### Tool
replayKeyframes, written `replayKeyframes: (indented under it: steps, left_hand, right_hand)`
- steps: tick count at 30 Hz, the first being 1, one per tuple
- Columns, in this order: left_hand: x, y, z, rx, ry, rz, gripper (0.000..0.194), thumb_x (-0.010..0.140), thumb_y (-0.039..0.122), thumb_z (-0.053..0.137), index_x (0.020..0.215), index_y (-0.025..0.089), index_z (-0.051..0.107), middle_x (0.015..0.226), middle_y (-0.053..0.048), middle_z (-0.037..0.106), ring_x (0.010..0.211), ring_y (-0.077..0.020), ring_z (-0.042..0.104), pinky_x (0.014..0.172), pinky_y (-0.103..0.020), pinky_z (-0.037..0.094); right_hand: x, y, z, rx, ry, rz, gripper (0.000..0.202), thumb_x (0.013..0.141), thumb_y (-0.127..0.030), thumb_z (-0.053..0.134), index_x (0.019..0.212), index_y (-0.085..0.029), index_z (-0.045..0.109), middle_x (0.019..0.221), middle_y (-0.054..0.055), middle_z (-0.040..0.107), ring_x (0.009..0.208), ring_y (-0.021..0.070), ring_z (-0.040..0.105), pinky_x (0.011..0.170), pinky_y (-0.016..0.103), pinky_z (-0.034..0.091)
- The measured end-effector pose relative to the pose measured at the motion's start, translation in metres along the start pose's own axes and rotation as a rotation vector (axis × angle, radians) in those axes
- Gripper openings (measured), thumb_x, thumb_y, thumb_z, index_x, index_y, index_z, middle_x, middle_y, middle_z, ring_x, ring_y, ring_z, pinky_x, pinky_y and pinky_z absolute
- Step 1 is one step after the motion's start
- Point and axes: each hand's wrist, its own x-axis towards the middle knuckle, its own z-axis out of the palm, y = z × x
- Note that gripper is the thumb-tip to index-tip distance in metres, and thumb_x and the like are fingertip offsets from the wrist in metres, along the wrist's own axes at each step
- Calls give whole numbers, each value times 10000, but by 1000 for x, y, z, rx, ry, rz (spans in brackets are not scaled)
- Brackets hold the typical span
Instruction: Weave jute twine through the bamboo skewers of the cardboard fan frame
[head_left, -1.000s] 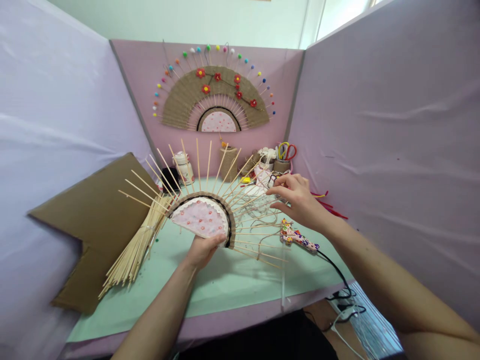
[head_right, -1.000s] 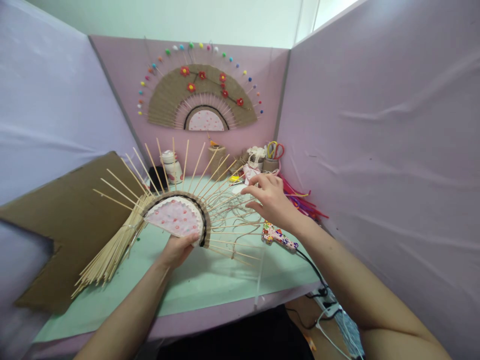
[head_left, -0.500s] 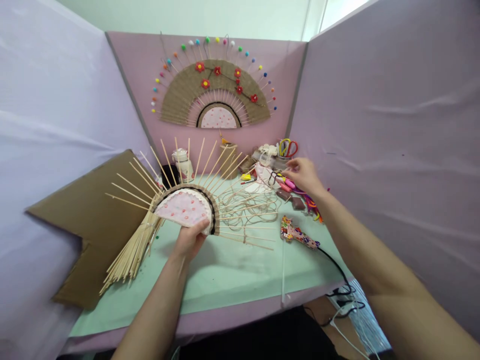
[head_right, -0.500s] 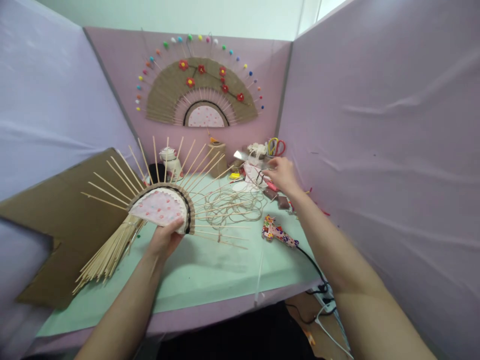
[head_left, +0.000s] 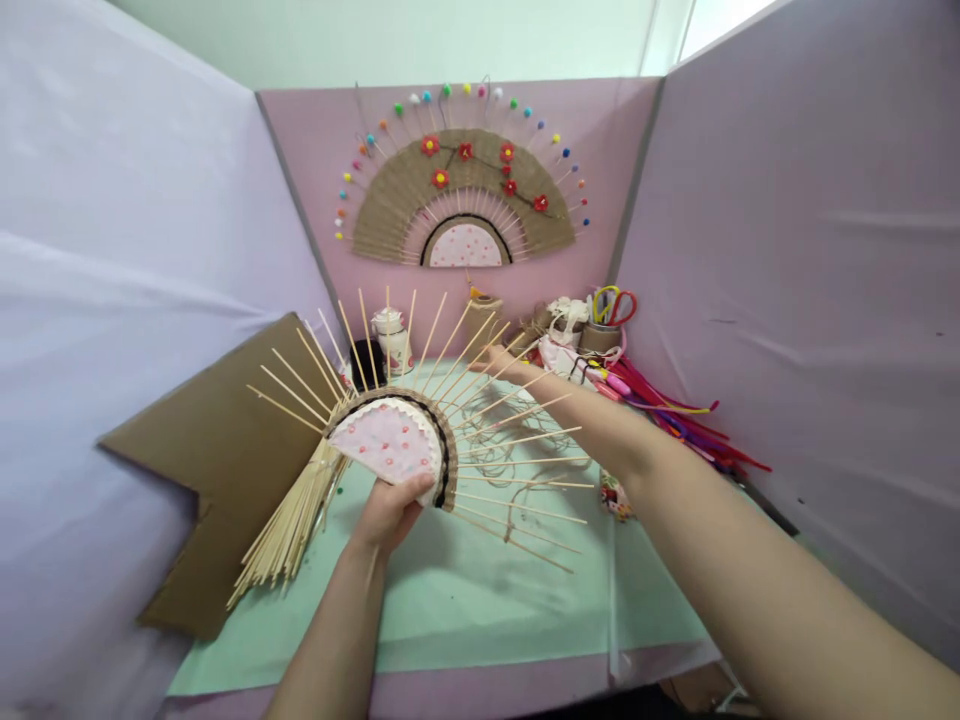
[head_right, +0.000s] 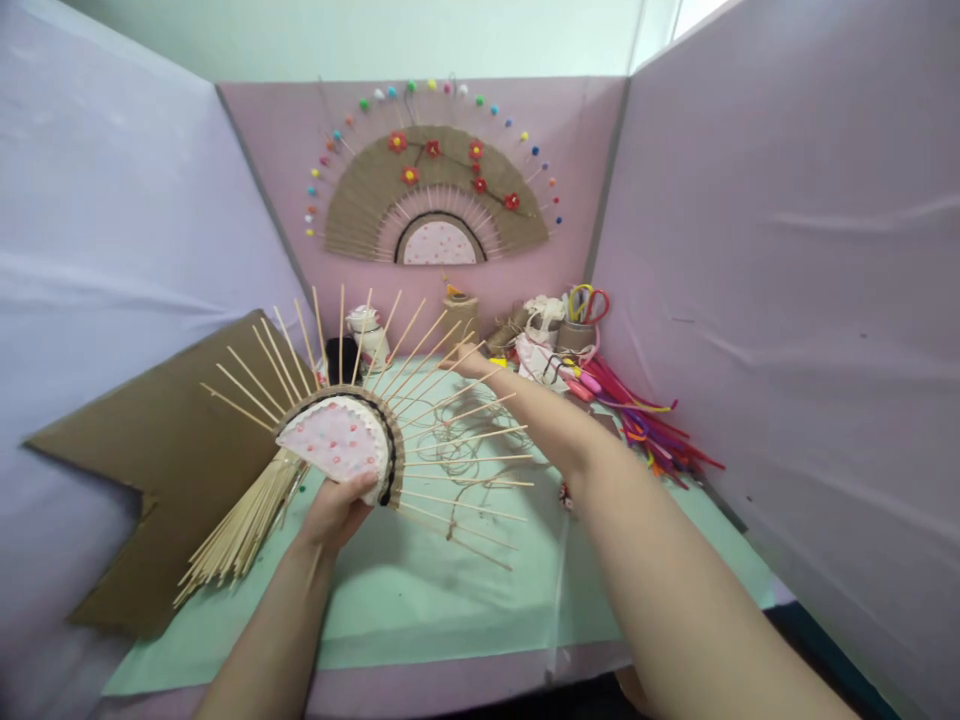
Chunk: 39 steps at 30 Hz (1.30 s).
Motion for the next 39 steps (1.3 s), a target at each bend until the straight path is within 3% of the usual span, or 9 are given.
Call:
replayKeyframes:
  steps: [3, 6, 14, 18, 21, 25, 29, 34, 39]
  left_hand:
    - [1, 0, 2, -21, 2, 5, 874, 459, 234, 899, 1268, 232, 570, 1152, -93, 702, 1110, -273, 632, 886, -312, 530]
    - [1, -2, 7, -66, -18, 8, 869, 462, 228, 894, 1267, 245, 568, 1110, -70, 716, 1011, -236, 670, 812, -275, 545]
    - [-6, -5, 41, -156, -112, -83, 755, 552, 154, 834, 1254, 236, 569, 972, -28, 742, 786, -159, 690, 668, -223, 549]
    - [-9, -4, 49, -178, -115, -162, 688, 575, 118, 811, 1218, 225, 590, 901, -4, 744, 719, -137, 686, 623, -203, 553]
    - [-10, -4, 48, -193, -117, -185, 638, 598, 107, 789, 1198, 218, 600, 909, -3, 745, 711, -133, 690, 621, -201, 561]
    - [-13, -3, 42, -241, -89, -183, 599, 608, 84, 767, 1172, 212, 612, 871, -1, 745, 696, -129, 687, 638, -206, 567]
    - [-16, 1, 38, -263, -83, -175, 584, 634, 74, 745, 1185, 213, 607, 875, -2, 743, 699, -128, 685, 637, -204, 561]
    - [-17, 4, 32, -276, -97, -198, 575, 644, 80, 743, 1190, 201, 608, 900, -16, 741, 715, -143, 684, 638, -227, 564]
    - [-18, 3, 29, -261, -142, -186, 631, 638, 114, 768, 1231, 215, 579, 929, -12, 737, 742, -140, 686, 661, -226, 565]
  right_hand:
    - [1, -1, -10, 93, -60, 75, 222, 700, -296, 773, 856, -154, 707, 852, 44, 710, 808, 163, 612, 800, 309, 493]
    - [-26, 4, -27, 193, -65, 119, 163, 728, -270, 747, 837, -155, 708, 890, 74, 718, 813, 165, 640, 799, 315, 506]
    - [-191, -13, -55, 685, -11, 141, 463, 848, -616, 547, 1004, -216, 720, 1049, 104, 734, 1047, 226, 667, 955, 370, 482]
    - [-234, -7, -46, 665, -8, 157, 572, 810, -685, 543, 1088, -208, 693, 1069, 132, 724, 1036, 276, 668, 810, 371, 521]
    - [-241, 0, -38, 670, 46, 135, 525, 744, -644, 661, 1056, -224, 701, 979, 108, 731, 952, 258, 677, 742, 345, 513]
    - [-237, -3, -25, 720, 116, 71, 515, 752, -686, 616, 970, -232, 723, 845, 72, 709, 803, 211, 654, 806, 383, 500]
    - [-237, -12, -9, 691, 58, 71, 395, 694, -504, 777, 969, -228, 713, 723, 24, 653, 727, 172, 608, 836, 392, 487]
    - [-228, -22, 13, 707, 166, 124, 282, 685, -456, 790, 710, -204, 667, 571, -28, 516, 555, 101, 467, 622, 287, 443]
    - [-206, -29, 30, 763, 98, 235, 350, 689, -514, 753, 748, -177, 679, 515, -46, 434, 478, 75, 355, 480, 238, 300]
